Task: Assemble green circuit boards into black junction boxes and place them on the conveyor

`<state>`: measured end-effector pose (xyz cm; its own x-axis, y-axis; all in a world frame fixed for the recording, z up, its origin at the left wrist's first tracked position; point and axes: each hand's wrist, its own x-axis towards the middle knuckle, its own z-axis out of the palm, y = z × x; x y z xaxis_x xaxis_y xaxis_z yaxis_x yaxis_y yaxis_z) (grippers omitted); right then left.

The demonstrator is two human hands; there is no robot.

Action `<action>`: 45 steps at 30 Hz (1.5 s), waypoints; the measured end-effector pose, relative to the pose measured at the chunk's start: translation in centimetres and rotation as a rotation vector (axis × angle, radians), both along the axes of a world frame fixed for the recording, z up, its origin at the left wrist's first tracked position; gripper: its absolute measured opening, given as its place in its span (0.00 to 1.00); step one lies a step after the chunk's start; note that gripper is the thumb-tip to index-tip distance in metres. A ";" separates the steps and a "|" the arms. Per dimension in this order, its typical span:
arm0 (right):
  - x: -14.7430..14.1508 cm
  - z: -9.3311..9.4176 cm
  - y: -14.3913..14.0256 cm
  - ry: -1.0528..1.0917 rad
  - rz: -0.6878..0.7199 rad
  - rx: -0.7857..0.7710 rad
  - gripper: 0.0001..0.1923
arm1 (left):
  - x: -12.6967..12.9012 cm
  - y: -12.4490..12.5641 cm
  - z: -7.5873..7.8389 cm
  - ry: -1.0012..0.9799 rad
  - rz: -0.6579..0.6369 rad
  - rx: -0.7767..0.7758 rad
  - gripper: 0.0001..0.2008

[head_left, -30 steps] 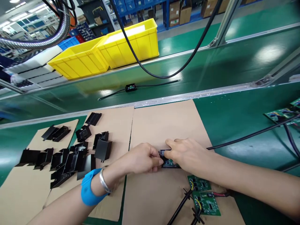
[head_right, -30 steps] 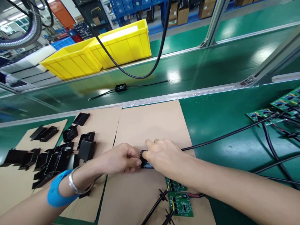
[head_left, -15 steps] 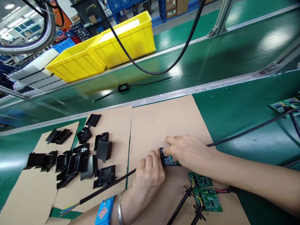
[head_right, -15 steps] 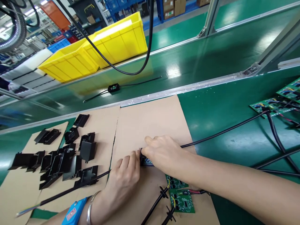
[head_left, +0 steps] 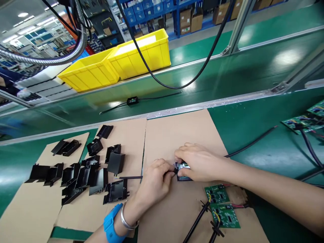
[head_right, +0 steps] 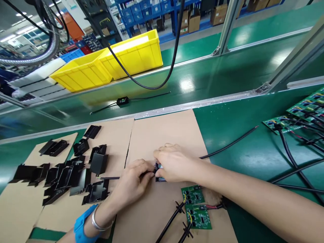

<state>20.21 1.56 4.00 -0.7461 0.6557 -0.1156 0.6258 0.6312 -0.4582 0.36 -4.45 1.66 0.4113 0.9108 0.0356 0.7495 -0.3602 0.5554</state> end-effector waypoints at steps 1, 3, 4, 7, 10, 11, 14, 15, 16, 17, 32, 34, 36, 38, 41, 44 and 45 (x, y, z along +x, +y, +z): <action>-0.4 0.0 0.2 -0.020 -0.009 -0.021 0.14 | 0.1 -0.1 -0.2 -0.022 -0.007 0.022 0.07; -1.4 0.2 0.5 -0.084 -0.010 -0.037 0.18 | 0.3 -0.6 -0.7 -0.014 -0.016 0.129 0.08; -2.0 0.3 0.6 -0.132 -0.005 -0.037 0.17 | 0.4 -0.9 -1.0 0.021 -0.027 0.201 0.09; -4.4 1.0 0.9 -0.293 0.016 -0.067 0.11 | 0.8 -1.6 -1.4 0.211 -0.095 0.377 0.13; -6.5 1.7 1.5 -0.391 0.030 -0.118 0.09 | 0.9 -1.5 -1.3 0.317 -0.135 0.394 0.15; -6.9 1.8 1.7 -0.399 0.036 -0.124 0.09 | 0.8 -1.4 -1.3 0.312 -0.131 0.380 0.16; -5.9 2.0 2.4 -0.410 0.076 -0.127 0.16 | 0.2 -0.7 -1.5 0.223 -0.119 0.321 0.15; -4.9 2.0 2.5 -0.370 0.093 -0.125 0.17 | -0.1 -0.6 -1.6 0.188 -0.117 0.295 0.15; -3.6 2.0 2.4 -0.307 0.099 -0.125 0.17 | -0.3 -0.5 -1.6 0.156 -0.111 0.268 0.14; -2.2 2.0 2.2 -0.232 0.086 -0.120 0.16 | -0.6 -0.5 -1.5 0.132 -0.102 0.243 0.13; 2.7 -0.6 -2.8 -0.030 -0.107 0.082 0.15 | 2.0 -0.7 -0.3 0.303 -0.478 0.355 0.17; 2.6 -0.4 -2.6 -0.034 -0.108 0.057 0.16 | 1.6 -0.3 -0.1 0.304 -0.502 0.344 0.17; 2.6 -0.3 -2.4 -0.023 -0.111 0.022 0.16 | 1.3 -0.2 0.1 0.302 -0.520 0.315 0.17; 2.9 -0.5 -2.4 0.009 -0.119 -0.010 0.18 | 1.3 -0.3 0.1 0.304 -0.519 0.302 0.18; 4.3 -0.7 -2.7 0.086 -0.125 -0.068 0.28 | 1.5 -0.8 -0.4 0.313 -0.486 0.343 0.19; 6.4 -0.5 -3.1 0.088 -0.203 -0.100 0.27 | 1.6 -1.1 -1.0 0.317 -0.474 0.373 0.21; 6.9 -0.3 -3.2 0.065 -0.228 -0.114 0.20 | 1.6 -1.2 -1.1 0.316 -0.476 0.372 0.22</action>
<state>27.09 -1.63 3.71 -0.5892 0.7930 -0.1548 0.7126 0.4196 -0.5623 1.99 -5.66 0.53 0.8065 0.5782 0.1238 0.5678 -0.8157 0.1108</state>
